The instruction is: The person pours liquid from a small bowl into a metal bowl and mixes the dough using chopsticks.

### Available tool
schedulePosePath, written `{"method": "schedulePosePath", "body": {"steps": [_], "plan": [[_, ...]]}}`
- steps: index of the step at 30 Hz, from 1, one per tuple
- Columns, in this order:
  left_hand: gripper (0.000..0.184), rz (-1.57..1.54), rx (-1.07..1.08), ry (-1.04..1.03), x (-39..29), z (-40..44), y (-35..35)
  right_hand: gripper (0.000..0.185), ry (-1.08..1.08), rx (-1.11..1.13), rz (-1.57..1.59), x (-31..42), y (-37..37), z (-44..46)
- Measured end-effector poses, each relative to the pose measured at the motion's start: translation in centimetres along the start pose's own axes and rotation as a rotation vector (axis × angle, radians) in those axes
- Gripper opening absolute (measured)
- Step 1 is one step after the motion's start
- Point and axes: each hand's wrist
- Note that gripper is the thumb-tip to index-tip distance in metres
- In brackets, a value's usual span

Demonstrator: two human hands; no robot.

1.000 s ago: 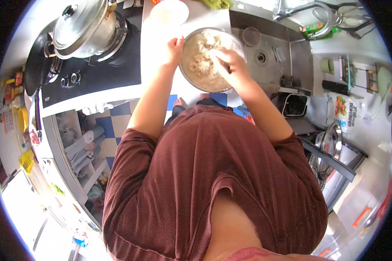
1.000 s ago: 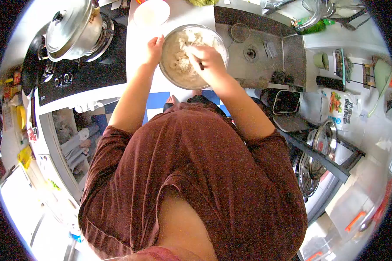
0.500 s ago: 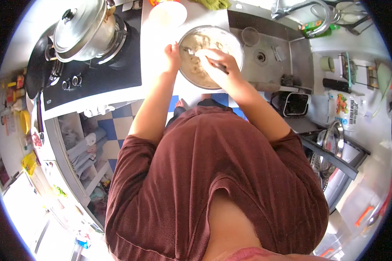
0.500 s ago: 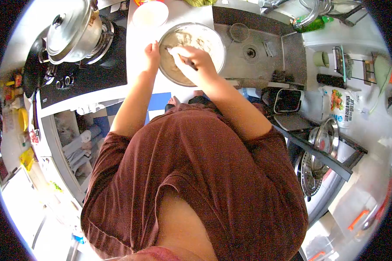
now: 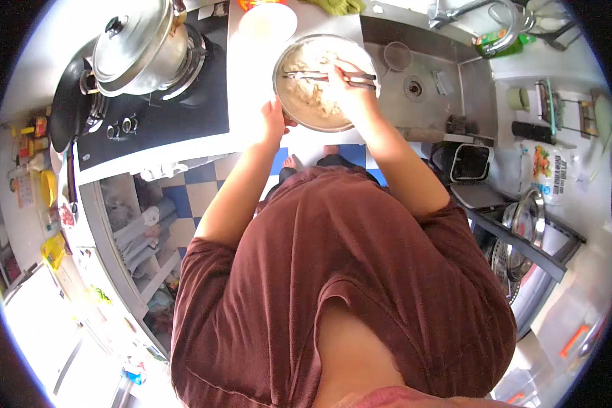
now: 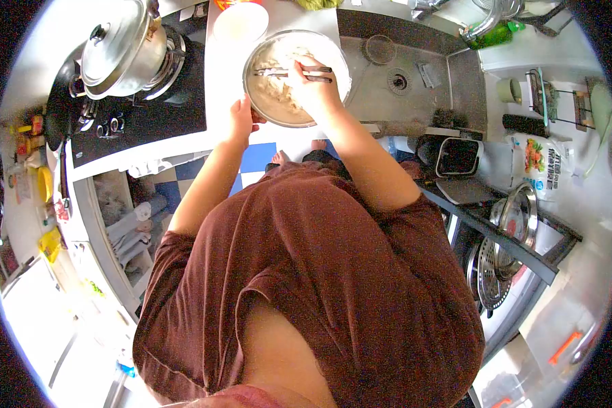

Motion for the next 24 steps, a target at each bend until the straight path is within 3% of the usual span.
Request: {"method": "schedulePosePath", "body": {"steps": [3,6,9,10,13,14,15,17,19,21,23,24], "plan": [[0.029,0.132,0.107,-0.038,0.3,0.7,1.4,0.019,0.053,-0.033,-0.012,-0.4,0.1,0.6],[0.026,0.150,-0.029,-0.142,-0.8,2.1,1.3,0.020,0.144,-0.034,-0.213,-1.6,-0.2,0.3],[0.027,0.157,-0.113,-0.302,-1.2,5.6,1.3,0.021,0.085,-0.028,-0.126,-0.3,0.4,0.6],[0.028,0.169,-0.146,-0.353,-1.3,6.8,1.2,0.020,-0.048,-0.049,-0.205,2.3,0.1,0.3],[0.031,0.199,-0.207,-0.478,-1.0,10.3,0.7,0.019,-0.023,0.052,-0.224,1.0,-0.3,-0.3],[0.033,0.198,-0.211,-0.508,-0.8,11.3,0.5,0.018,0.099,0.046,-0.212,0.2,-0.7,-0.8],[0.035,0.193,-0.219,-0.539,-1.0,11.8,0.3,0.018,0.054,0.077,-0.198,0.6,-0.8,-1.3],[0.037,0.127,-0.246,-0.606,-0.6,12.3,-0.4,0.013,0.149,0.144,-0.337,1.8,-0.9,-1.6],[0.040,0.096,-0.253,-0.661,-0.3,12.1,-0.6,0.012,-0.032,0.125,-0.165,0.7,-0.2,-1.1],[0.041,0.087,-0.250,-0.714,-0.5,11.8,-0.6,0.012,0.265,0.170,-0.461,-0.3,2.2,0.4],[0.042,0.055,-0.258,-0.772,-0.5,12.0,-0.8,0.014,0.421,0.120,-0.404,-0.2,4.2,1.7],[0.043,0.042,-0.258,-0.798,-0.3,12.0,-0.8,0.013,0.307,0.093,-0.332,0.4,4.4,2.3]]}}
Point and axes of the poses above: each hand's wrist, its own z-axis towards the middle knuckle, its own y-axis out of the back of the hand, x = y × z, and after that the axes turned 8 degrees about z, right-handed
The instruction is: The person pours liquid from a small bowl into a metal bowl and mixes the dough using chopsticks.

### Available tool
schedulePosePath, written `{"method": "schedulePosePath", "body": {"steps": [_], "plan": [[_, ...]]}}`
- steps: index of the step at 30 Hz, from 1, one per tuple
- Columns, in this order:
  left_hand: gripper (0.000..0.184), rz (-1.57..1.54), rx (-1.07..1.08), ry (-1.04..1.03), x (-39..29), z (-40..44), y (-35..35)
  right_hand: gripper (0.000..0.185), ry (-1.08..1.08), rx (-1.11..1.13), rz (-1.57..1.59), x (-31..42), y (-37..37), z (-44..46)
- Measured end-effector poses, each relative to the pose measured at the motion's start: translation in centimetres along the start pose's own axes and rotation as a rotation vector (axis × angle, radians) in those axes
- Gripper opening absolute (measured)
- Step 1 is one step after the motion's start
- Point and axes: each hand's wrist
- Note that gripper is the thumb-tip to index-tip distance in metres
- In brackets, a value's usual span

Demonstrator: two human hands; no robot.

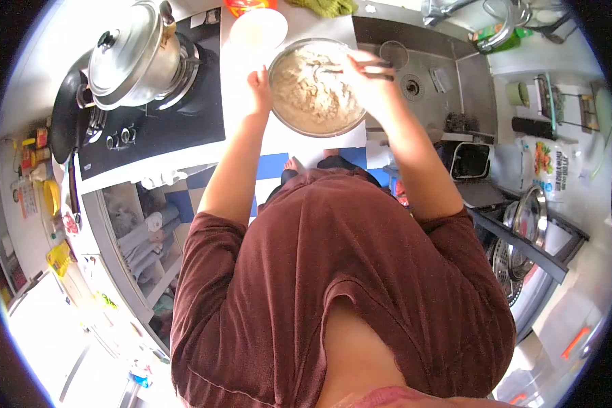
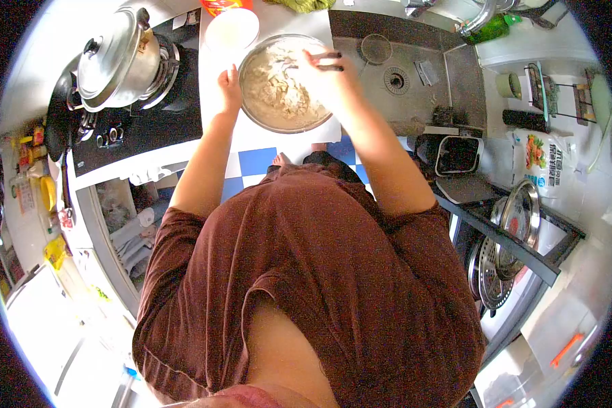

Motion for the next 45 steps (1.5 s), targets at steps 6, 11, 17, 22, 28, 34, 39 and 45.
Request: {"method": "schedulePosePath", "body": {"steps": [6,11,17,22,28,34,39,45], "plan": [[0.048,0.014,0.042,-0.068,-0.6,0.3,0.1,0.020,-0.408,0.071,0.178,-1.0,-1.3,2.2],[0.048,0.004,0.021,0.004,0.0,0.4,-0.5,0.018,-0.223,0.297,-0.002,0.5,-1.8,0.3],[0.048,-0.020,0.040,0.024,0.0,0.3,-0.3,0.016,-0.165,0.365,0.038,2.9,0.2,-2.8],[0.048,-0.032,0.039,0.036,0.1,0.3,-0.5,0.017,0.032,0.511,-0.066,7.9,2.4,-3.7],[0.048,0.039,0.056,0.052,-0.1,0.3,-0.4,0.018,0.111,0.467,0.002,2.8,-1.8,-4.2],[0.048,0.001,0.050,0.054,0.1,0.2,-0.4,0.016,-0.078,0.170,-0.100,0.6,-0.8,-3.0],[0.048,0.047,0.067,0.099,-0.5,0.1,-0.2,0.018,-0.342,0.023,0.114,4.4,3.2,-0.4],[0.049,-0.006,0.041,0.097,-0.6,0.1,-0.3,0.012,-0.390,-0.013,0.189,-0.6,-2.9,0.3]]}}
Point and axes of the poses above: each hand's wrist, its own z-axis towards the middle knuckle, its own y-axis out of the back of the hand, x = y × z, and after that the axes turned 8 degrees about z, right-handed
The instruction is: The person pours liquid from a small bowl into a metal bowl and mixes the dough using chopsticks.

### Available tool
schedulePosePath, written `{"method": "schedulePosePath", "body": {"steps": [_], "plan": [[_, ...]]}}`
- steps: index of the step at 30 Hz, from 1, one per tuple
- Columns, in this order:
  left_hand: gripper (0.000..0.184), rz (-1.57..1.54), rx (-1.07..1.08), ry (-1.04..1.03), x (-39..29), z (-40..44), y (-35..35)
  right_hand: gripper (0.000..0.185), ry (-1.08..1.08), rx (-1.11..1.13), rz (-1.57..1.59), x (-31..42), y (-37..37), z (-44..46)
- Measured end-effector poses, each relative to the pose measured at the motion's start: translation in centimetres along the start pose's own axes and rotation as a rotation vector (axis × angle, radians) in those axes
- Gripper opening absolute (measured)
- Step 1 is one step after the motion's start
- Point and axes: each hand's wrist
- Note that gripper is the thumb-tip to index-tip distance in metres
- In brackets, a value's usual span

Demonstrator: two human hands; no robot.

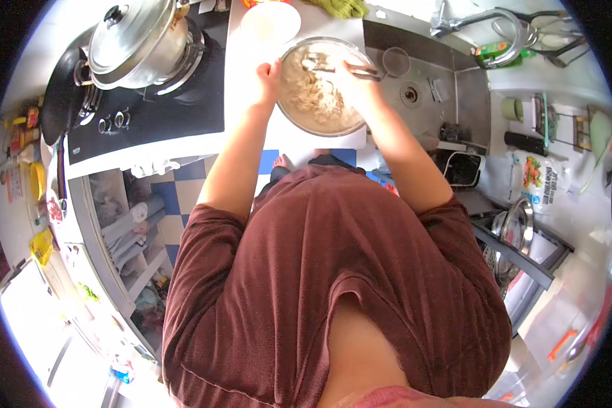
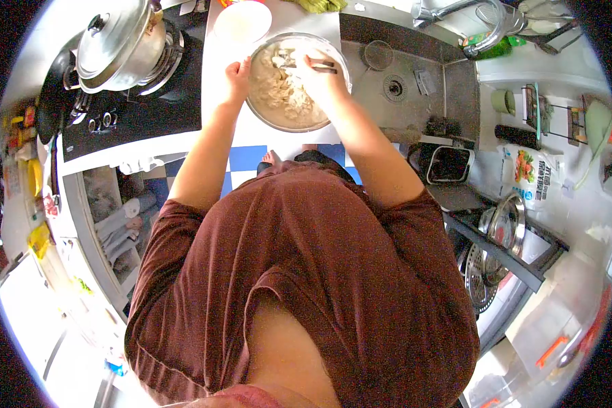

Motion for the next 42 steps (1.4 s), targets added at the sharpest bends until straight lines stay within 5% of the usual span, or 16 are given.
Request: {"method": "schedulePosePath", "body": {"steps": [4,5,8,11,17,23,28,29,32,35,42], "plan": [[0.049,0.010,-0.014,-0.012,-0.2,-0.2,0.0,0.011,0.138,0.136,-0.280,-2.9,1.9,-0.3],[0.049,0.024,-0.011,-0.013,-0.1,-0.2,0.1,0.010,0.028,0.172,-0.127,-2.0,3.1,-0.9],[0.049,0.009,-0.012,0.005,0.4,0.1,-0.2,0.010,-0.021,0.267,-0.382,4.7,5.2,-2.6],[0.049,-0.026,-0.022,0.043,-0.7,-0.2,-0.1,0.012,0.066,0.259,-0.271,8.4,3.6,-4.8],[0.050,-0.013,-0.013,-0.007,0.0,0.0,-0.1,0.015,0.222,0.422,-0.257,1.5,-1.0,-3.9],[0.050,-0.069,-0.012,-0.019,0.7,0.1,-0.5,0.016,0.061,0.329,-0.314,3.1,6.0,-1.3],[0.050,-0.011,-0.010,0.005,0.9,0.2,-0.4,0.018,0.123,0.537,-0.377,8.8,6.5,-5.0],[0.049,-0.003,0.002,0.039,0.7,0.2,-0.3,0.020,-0.096,0.627,-0.421,9.2,6.4,-5.8],[0.049,0.027,0.023,0.094,0.7,0.0,-0.2,0.018,0.438,0.935,-0.419,5.9,4.2,-5.4],[0.049,0.053,0.020,0.077,1.5,0.2,-0.3,0.019,0.713,0.869,-0.648,2.5,2.6,-5.0],[0.048,-0.014,0.023,0.059,0.2,-0.1,0.1,0.017,0.817,0.709,-0.592,1.5,3.4,-0.2]]}}
Point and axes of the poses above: each hand's wrist, its own z-axis towards the middle knuckle, its own y-axis out of the back of the hand, x = y × z, and after that the axes turned 8 degrees about z, right-handed
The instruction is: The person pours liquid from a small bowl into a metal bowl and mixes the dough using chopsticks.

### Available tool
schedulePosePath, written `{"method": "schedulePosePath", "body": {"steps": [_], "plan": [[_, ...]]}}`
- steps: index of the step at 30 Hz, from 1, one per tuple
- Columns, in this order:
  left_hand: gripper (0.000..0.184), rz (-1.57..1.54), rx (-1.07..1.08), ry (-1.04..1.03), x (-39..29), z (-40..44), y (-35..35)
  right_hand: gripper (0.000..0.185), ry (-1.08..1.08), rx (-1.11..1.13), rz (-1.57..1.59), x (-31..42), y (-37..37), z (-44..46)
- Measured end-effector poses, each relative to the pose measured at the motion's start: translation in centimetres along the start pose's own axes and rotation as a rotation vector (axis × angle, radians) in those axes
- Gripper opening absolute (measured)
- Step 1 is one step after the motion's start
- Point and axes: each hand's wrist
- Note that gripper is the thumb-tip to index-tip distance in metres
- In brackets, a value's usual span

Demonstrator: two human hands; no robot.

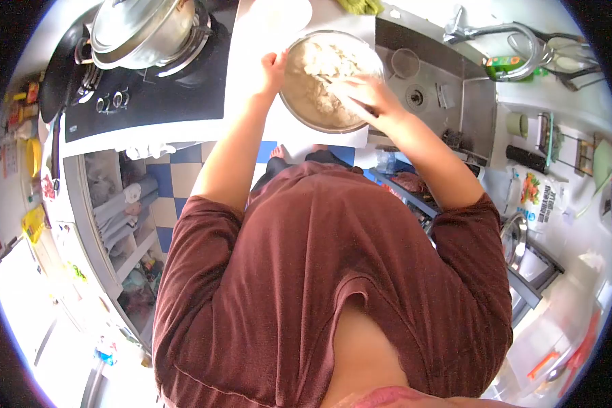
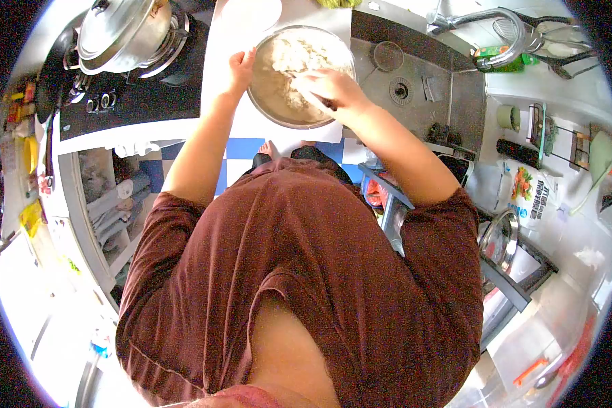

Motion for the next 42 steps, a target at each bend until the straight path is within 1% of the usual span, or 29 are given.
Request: {"method": "schedulePosePath", "body": {"steps": [3,6,9,10,13,14,16,19,22,23,26,27,30,31,32,34,36,37,38,40,42], "plan": [[0.047,0.045,-0.013,-0.077,1.2,0.6,-0.2,0.019,-0.251,-0.077,0.182,1.6,3.0,-0.7],[0.047,0.042,0.016,-0.031,0.3,0.2,0.1,0.020,-0.410,-0.025,0.252,5.2,6.8,-0.5],[0.047,0.015,0.010,-0.034,0.9,0.4,-0.2,0.018,-0.333,0.128,0.117,7.1,9.0,-0.8],[0.047,0.006,0.019,-0.028,1.1,0.6,-0.2,0.016,-0.198,0.140,0.153,7.3,8.8,-0.6],[0.046,-0.027,0.035,-0.010,1.5,0.6,-0.1,0.016,-0.167,0.276,0.229,5.5,5.1,-1.9],[0.046,-0.046,0.032,-0.007,1.5,0.6,-0.2,0.016,-0.184,0.330,0.192,4.6,3.5,-2.1],[0.048,-0.061,0.009,-0.008,1.5,0.6,-0.4,0.014,-0.082,0.340,0.088,3.9,1.9,-1.2],[0.053,-0.050,-0.035,-0.020,0.9,0.2,-0.7,0.017,-0.017,0.225,0.071,3.3,2.0,1.0],[0.053,-0.044,-0.061,-0.044,0.4,0.1,-0.6,0.019,-0.189,0.113,0.296,2.5,3.0,1.6],[0.053,-0.041,-0.076,-0.054,0.4,0.0,-0.6,0.021,-0.411,0.059,0.369,3.0,3.7,1.4],[0.050,-0.041,-0.084,-0.048,1.4,-0.2,-0.7,0.019,-0.717,0.030,0.450,3.0,5.9,0.9],[0.050,-0.042,-0.082,-0.041,1.7,-0.1,-0.8,0.020,-0.723,-0.007,0.362,3.6,6.6,0.9],[0.050,-0.078,-0.136,-0.082,1.0,-0.6,-1.0,0.019,-0.712,-0.154,0.269,5.4,9.1,1.4],[0.051,-0.070,-0.138,-0.082,0.7,-0.8,-1.0,0.019,-0.649,-0.236,0.334,5.0,9.4,1.1],[0.051,-0.061,-0.141,-0.082,0.4,-1.0,-0.9,0.018,-0.672,-0.304,0.366,4.2,9.3,1.2],[0.051,-0.045,-0.139,-0.067,0.3,-0.9,-0.8,0.016,-0.538,-0.417,0.226,2.2,8.2,1.5],[0.051,-0.033,-0.131,-0.037,0.5,-0.9,-0.9,0.018,-0.723,-0.458,0.130,-2.1,5.6,0.9],[0.051,-0.049,-0.131,-0.018,0.5,-0.9,-1.0,0.023,-0.667,-0.515,0.371,-4.4,3.7,0.3],[0.052,-0.065,-0.132,0.001,0.5,-0.9,-1.0,0.025,-0.790,-0.530,0.330,-4.3,2.6,1.1],[0.053,-0.088,-0.155,0.014,0.3,-0.9,-1.2,0.023,-0.888,-0.515,0.488,-5.9,1.1,1.2],[0.053,-0.100,-0.191,0.006,0.1,-1.0,-1.4,0.022,-0.783,-0.516,0.685,-5.2,0.5,1.2]]}}
Point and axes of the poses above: each hand's wrist, its own z-axis towards the middle knuckle, its own y-axis out of the back of the hand, x = y × z, and after that the axes turned 8 degrees about z, right-handed
